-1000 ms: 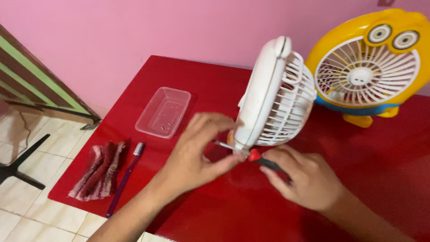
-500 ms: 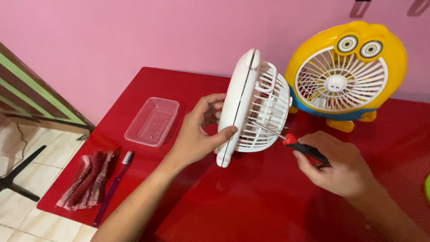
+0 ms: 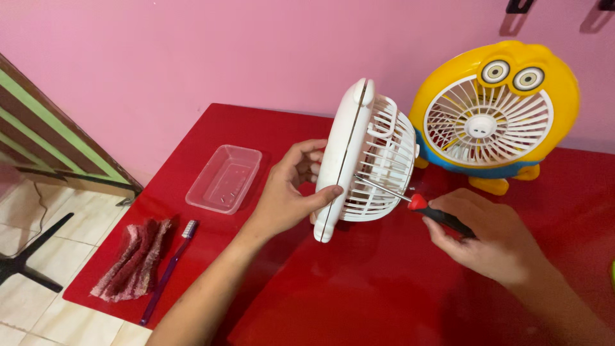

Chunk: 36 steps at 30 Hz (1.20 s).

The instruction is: The person uses a screwdriver to remove screws from the back of a white turtle-shaped fan. They then detach the rear casing to expose the internal components.

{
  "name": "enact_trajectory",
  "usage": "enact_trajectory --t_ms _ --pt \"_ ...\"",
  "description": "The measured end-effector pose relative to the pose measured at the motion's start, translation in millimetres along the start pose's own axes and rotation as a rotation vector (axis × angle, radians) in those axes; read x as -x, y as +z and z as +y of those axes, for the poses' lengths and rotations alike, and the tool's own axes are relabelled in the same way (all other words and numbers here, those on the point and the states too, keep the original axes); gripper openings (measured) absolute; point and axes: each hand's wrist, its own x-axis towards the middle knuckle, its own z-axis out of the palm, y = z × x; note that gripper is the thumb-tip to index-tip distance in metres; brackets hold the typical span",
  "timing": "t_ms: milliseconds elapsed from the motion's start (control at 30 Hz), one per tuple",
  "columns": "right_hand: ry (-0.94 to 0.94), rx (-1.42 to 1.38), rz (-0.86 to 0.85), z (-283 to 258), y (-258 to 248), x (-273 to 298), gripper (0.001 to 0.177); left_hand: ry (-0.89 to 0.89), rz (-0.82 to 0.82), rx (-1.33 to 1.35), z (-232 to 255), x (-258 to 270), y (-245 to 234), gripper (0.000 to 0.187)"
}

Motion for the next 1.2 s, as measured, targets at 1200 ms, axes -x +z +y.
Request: enact_trajectory --t_ms 1200 --pt "0.264 -0.066 -0.165 -11.6 7.3 -9.9 0.036 0.055 0.198 0.291 -38.9 11.1 35.9 0.06"
